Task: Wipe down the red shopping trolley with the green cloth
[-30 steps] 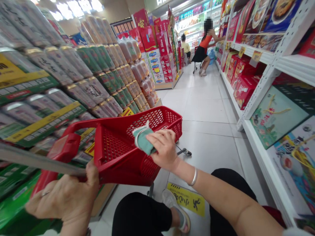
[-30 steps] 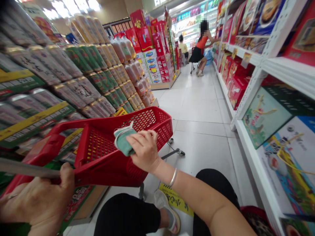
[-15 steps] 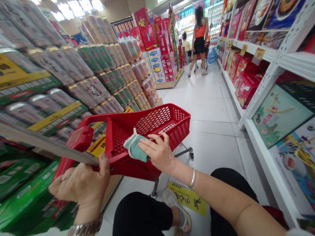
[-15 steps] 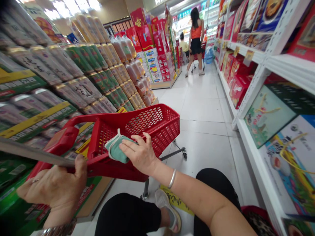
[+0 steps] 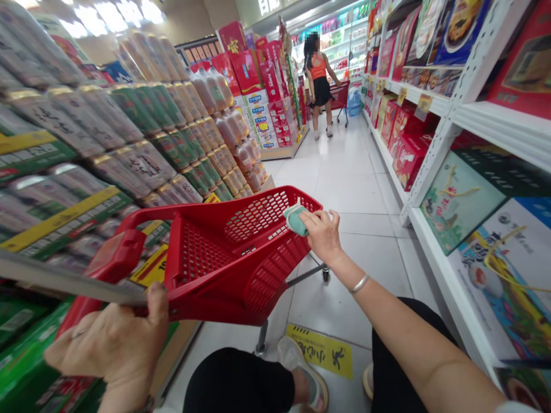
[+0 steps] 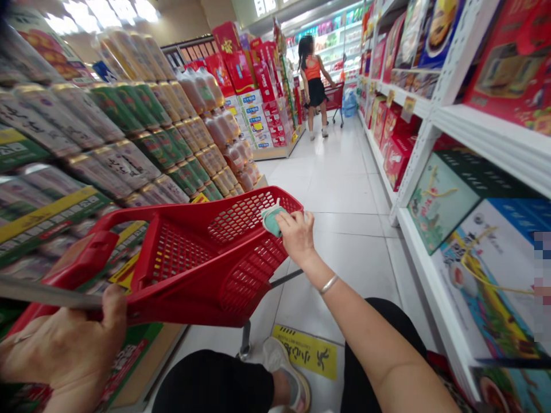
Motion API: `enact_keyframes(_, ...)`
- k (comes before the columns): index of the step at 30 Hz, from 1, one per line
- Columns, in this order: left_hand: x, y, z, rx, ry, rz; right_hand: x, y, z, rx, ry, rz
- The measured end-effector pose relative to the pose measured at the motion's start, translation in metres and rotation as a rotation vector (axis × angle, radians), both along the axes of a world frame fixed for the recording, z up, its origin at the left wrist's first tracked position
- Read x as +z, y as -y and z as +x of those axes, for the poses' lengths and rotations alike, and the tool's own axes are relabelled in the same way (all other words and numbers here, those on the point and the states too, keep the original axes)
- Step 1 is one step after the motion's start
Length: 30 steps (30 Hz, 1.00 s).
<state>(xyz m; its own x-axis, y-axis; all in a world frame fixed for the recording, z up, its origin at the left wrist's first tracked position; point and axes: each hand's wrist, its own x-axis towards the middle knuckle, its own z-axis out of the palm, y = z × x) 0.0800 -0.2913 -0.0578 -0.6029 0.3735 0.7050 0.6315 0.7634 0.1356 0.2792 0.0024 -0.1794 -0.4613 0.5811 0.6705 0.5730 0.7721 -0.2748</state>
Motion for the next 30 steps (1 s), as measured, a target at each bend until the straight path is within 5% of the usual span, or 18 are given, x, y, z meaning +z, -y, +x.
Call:
enact_keyframes(6,-0.001,0.002,-0.003,0.019,0.012,-0.014,-0.008,-0.044,0.027,-0.319,-0.131,-0.086)
enact_keyframes(9,-0.003,0.004,-0.006,0.026,-0.012,-0.025,-0.005,-0.049,0.029,-0.366,-0.215,-0.086)
enact_keyframes(13,-0.006,0.002,-0.006,0.051,-0.014,-0.016,0.008,-0.023,0.011,-0.212,-0.236,-0.027)
enact_keyframes(20,-0.005,-0.014,0.008,0.081,-0.073,-0.079,0.035,0.063,-0.029,0.235,-0.375,0.231)
enact_keyframes(30,-0.009,-0.048,0.037,0.1,-0.126,-0.247,0.043,0.112,-0.042,0.454,-0.371,0.331)
